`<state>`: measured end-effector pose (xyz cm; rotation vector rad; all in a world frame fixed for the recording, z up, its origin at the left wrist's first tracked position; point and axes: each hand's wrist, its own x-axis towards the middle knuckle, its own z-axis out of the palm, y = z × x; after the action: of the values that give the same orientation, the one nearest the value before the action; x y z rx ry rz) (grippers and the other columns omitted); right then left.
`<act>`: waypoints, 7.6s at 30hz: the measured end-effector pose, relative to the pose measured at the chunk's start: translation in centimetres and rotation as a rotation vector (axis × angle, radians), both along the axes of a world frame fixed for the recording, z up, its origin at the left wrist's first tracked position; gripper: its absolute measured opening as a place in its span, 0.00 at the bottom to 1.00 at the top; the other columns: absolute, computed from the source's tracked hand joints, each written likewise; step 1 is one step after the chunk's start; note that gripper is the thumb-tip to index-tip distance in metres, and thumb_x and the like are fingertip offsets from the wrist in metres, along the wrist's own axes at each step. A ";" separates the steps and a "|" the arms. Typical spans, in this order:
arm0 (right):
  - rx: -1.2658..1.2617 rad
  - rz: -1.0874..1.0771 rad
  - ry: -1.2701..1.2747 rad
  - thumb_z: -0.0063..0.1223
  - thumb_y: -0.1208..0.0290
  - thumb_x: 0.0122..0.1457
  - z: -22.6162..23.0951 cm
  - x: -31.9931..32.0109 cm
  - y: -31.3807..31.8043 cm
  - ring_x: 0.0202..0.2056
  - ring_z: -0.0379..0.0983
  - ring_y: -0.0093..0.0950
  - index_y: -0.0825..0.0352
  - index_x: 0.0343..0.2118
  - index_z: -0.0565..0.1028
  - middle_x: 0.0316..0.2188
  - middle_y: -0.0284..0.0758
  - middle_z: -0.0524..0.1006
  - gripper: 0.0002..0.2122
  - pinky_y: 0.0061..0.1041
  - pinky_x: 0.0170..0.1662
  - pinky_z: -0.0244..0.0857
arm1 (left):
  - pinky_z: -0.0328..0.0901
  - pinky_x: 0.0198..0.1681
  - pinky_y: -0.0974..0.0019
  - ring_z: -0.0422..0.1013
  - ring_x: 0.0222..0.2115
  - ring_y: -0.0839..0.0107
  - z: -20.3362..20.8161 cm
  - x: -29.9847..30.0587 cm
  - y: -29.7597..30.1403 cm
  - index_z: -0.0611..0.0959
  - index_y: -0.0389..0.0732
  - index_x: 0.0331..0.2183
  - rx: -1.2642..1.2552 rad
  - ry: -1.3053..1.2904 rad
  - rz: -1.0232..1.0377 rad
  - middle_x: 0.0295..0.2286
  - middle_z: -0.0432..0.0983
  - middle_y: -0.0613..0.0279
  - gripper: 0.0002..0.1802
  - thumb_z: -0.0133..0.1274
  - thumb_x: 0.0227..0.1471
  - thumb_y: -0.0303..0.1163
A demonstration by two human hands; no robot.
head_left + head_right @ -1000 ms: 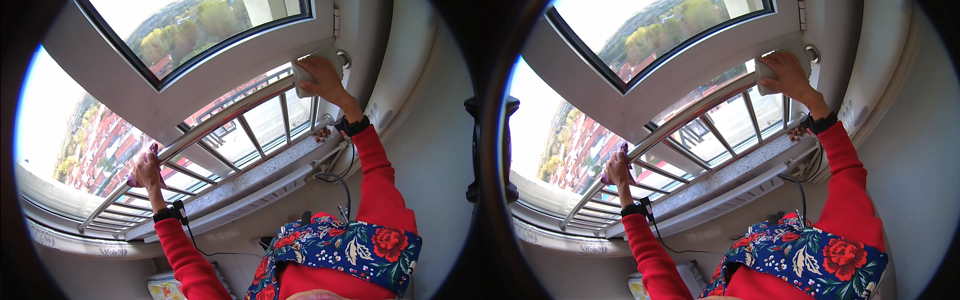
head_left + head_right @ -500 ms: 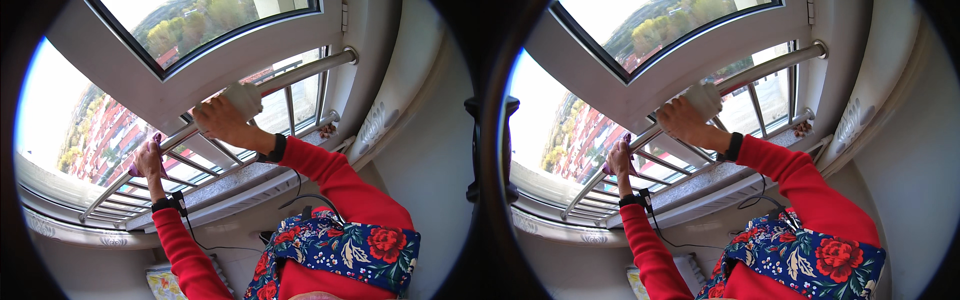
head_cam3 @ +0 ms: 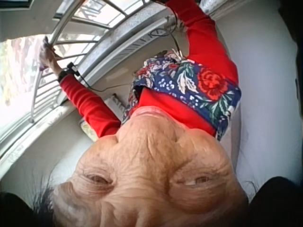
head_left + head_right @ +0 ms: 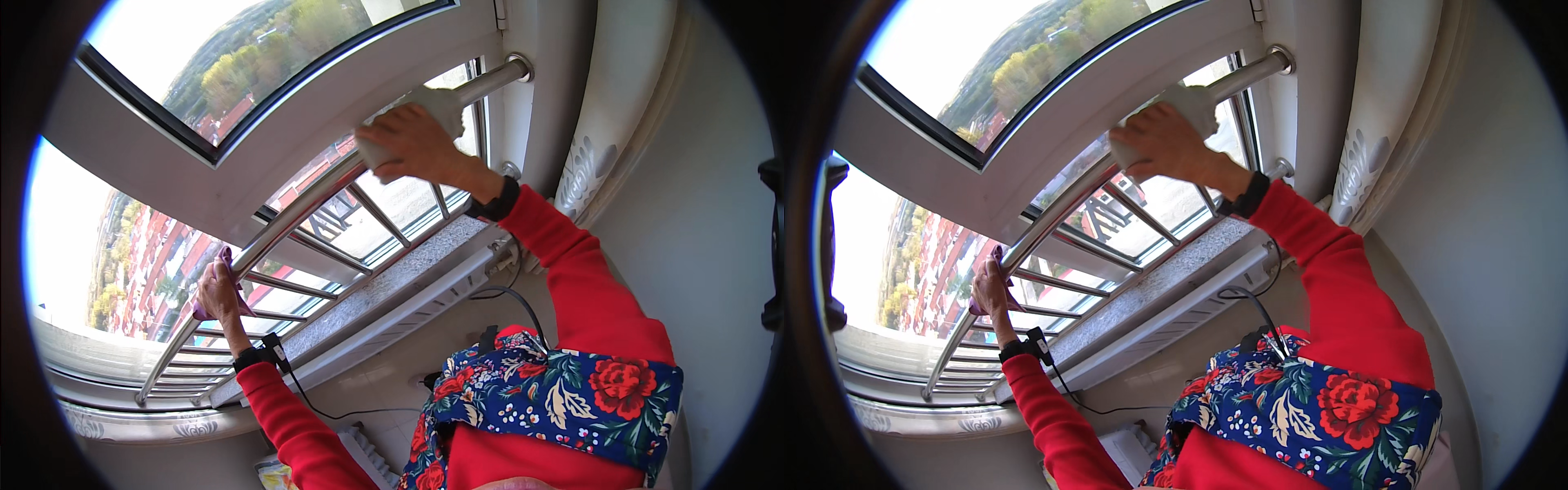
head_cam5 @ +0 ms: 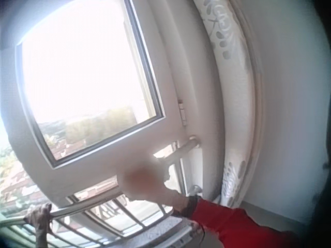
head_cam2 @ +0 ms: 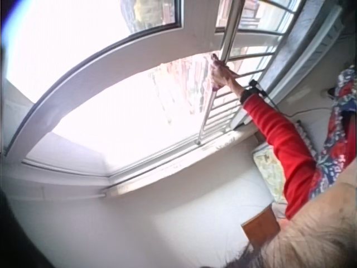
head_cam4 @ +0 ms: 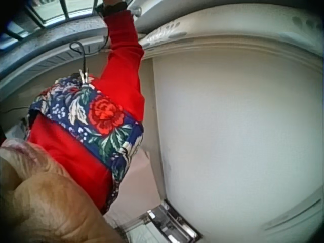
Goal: The person wipes a curved metal balcony railing using two cloths, one in each hand, moving along the length of the railing and around its curve. The person alternates between wiping the top and sides of the railing while maintaining a steady pace.
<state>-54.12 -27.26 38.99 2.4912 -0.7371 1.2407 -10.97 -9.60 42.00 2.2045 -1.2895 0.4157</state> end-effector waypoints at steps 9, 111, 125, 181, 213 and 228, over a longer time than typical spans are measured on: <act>0.107 -0.484 0.223 0.64 0.51 0.51 0.2 -17.0 -6.0 0.60 0.60 0.41 0.50 0.62 0.63 0.58 0.36 0.67 0.35 0.43 0.65 0.48 | 0.61 0.37 0.49 0.73 0.26 0.52 -0.1 -0.3 -0.3 0.82 0.41 0.25 -0.046 0.082 -0.016 0.20 0.77 0.54 0.28 0.37 0.57 0.52; 0.084 0.290 0.324 0.61 0.50 0.51 2.8 28.3 7.7 0.43 0.76 0.45 0.67 0.56 0.68 0.44 0.47 0.77 0.33 0.41 0.47 0.69 | 0.67 0.40 0.56 0.77 0.37 0.62 0.4 -1.7 2.9 0.84 0.56 0.39 0.024 -0.246 -0.097 0.36 0.81 0.66 0.17 0.41 0.57 0.41; 0.199 0.149 0.510 0.52 0.42 0.55 4.5 28.6 7.8 0.43 0.75 0.48 0.64 0.49 0.71 0.41 0.46 0.78 0.29 0.44 0.47 0.68 | 0.63 0.45 0.53 0.74 0.38 0.54 -0.5 -0.6 2.1 0.87 0.53 0.32 -0.144 0.080 -0.129 0.33 0.81 0.56 0.20 0.47 0.46 0.51; 0.154 0.080 0.436 0.64 0.44 0.48 4.4 27.9 10.5 0.41 0.78 0.33 0.63 0.47 0.74 0.39 0.36 0.80 0.30 0.30 0.48 0.71 | 0.66 0.42 0.55 0.77 0.31 0.56 1.0 14.7 7.6 0.88 0.46 0.29 0.101 0.088 0.166 0.23 0.81 0.54 0.40 0.36 0.54 0.70; 0.129 0.167 0.318 0.65 0.50 0.47 4.3 28.0 10.3 0.37 0.78 0.34 0.64 0.39 0.75 0.33 0.37 0.79 0.24 0.31 0.44 0.71 | 0.55 0.40 0.55 0.70 0.30 0.60 -1.9 -2.7 0.1 0.83 0.46 0.26 -0.441 -0.272 -0.028 0.24 0.76 0.62 0.16 0.48 0.56 0.44; 0.120 0.172 0.290 0.65 0.53 0.47 4.1 28.1 10.3 0.35 0.79 0.34 0.62 0.38 0.76 0.32 0.37 0.79 0.20 0.31 0.42 0.72 | 0.56 0.35 0.58 0.69 0.24 0.63 -2.3 -2.4 -0.7 0.80 0.42 0.18 -0.682 -0.354 -0.054 0.19 0.73 0.63 0.13 0.52 0.50 0.36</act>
<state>-26.02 -17.00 43.14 2.8014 -0.5481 0.8771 -13.32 -10.25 39.70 1.5572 -1.1423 1.0818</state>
